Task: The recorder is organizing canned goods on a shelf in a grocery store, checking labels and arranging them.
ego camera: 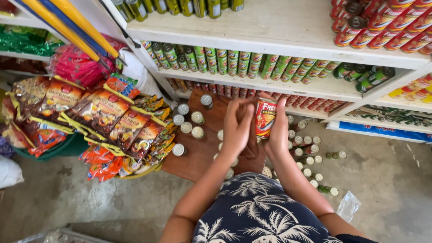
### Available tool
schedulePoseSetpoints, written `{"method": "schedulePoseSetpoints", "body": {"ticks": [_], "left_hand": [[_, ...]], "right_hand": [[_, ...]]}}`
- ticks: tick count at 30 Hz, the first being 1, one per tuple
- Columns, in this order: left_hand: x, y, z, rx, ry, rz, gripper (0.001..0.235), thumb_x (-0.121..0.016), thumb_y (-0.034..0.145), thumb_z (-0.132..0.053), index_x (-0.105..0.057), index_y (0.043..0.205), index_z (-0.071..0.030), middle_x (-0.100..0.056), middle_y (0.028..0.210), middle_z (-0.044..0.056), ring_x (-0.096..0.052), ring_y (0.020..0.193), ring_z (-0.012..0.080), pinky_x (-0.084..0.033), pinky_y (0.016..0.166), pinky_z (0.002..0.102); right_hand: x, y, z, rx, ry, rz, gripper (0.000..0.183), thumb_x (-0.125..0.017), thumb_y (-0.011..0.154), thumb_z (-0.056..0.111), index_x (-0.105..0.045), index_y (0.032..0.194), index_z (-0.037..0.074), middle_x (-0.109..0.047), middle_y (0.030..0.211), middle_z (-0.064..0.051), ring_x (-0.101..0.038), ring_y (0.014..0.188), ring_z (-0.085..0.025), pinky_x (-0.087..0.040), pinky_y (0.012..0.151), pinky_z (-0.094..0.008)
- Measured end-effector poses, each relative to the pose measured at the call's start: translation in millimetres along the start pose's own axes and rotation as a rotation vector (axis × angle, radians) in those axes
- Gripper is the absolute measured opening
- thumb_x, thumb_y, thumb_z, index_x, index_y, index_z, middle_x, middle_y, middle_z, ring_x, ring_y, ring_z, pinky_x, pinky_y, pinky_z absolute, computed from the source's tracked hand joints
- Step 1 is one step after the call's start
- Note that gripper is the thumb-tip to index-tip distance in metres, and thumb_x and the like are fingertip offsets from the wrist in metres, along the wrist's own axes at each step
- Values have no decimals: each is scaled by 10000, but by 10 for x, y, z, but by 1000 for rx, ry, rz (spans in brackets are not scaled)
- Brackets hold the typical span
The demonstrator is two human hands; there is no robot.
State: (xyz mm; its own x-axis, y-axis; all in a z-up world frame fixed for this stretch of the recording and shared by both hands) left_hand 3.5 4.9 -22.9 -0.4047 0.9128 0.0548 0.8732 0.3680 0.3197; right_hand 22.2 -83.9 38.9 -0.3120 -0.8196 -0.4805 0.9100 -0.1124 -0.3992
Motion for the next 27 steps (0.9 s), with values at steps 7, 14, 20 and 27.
{"method": "schedulePoseSetpoints", "body": {"ticks": [7, 14, 20, 27], "left_hand": [[-48, -200, -681, -325, 497, 24, 135, -657, 977, -260, -682, 1088, -188, -544, 1050, 57, -604, 957, 295, -529, 843, 423], [-39, 119, 41, 115, -150, 65, 254, -602, 1051, -301, -647, 1160, -76, -614, 1072, 124, -599, 1096, 272, -458, 1006, 415], [-116, -36, -216, 883, -599, -21, 566, -753, 922, -358, -639, 1326, 21, -671, 1265, 232, -636, 1173, 294, -503, 1021, 405], [75, -144, -107, 1326, -1658, 133, 468, -691, 997, -215, -613, 1263, 161, -733, 1141, 226, -749, 1017, 224, -567, 917, 187]], "right_hand": [[58, -82, 27, 161, -391, 74, 822, -616, 940, 642, -572, 1307, -92, -540, 1303, -341, -578, 1218, -442, -429, 1079, -578], [230, 151, -171, 156, -15, 143, 401, -838, 821, 186, -619, 1082, -24, -673, 795, -161, -690, 647, -223, -581, 587, -368], [303, 348, -351, 147, 157, 0, 531, -808, 856, 335, -546, 1215, 45, -680, 921, -173, -720, 772, -250, -629, 686, -416], [241, 376, -351, 956, -169, 500, 789, -867, 790, 366, -430, 1329, -10, -687, 1077, -247, -699, 992, -260, -528, 957, -429]]}}
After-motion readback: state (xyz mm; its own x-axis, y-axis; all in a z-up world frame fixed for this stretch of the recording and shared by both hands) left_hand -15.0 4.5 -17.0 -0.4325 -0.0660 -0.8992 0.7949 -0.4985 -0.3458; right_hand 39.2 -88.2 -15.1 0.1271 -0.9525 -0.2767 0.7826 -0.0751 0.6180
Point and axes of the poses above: each hand's wrist, its own y-axis towards the middle knuckle, its own x-axis out of the back of the hand, z = x × y, the point moved 1 cm from there along y, towards the middle knuckle
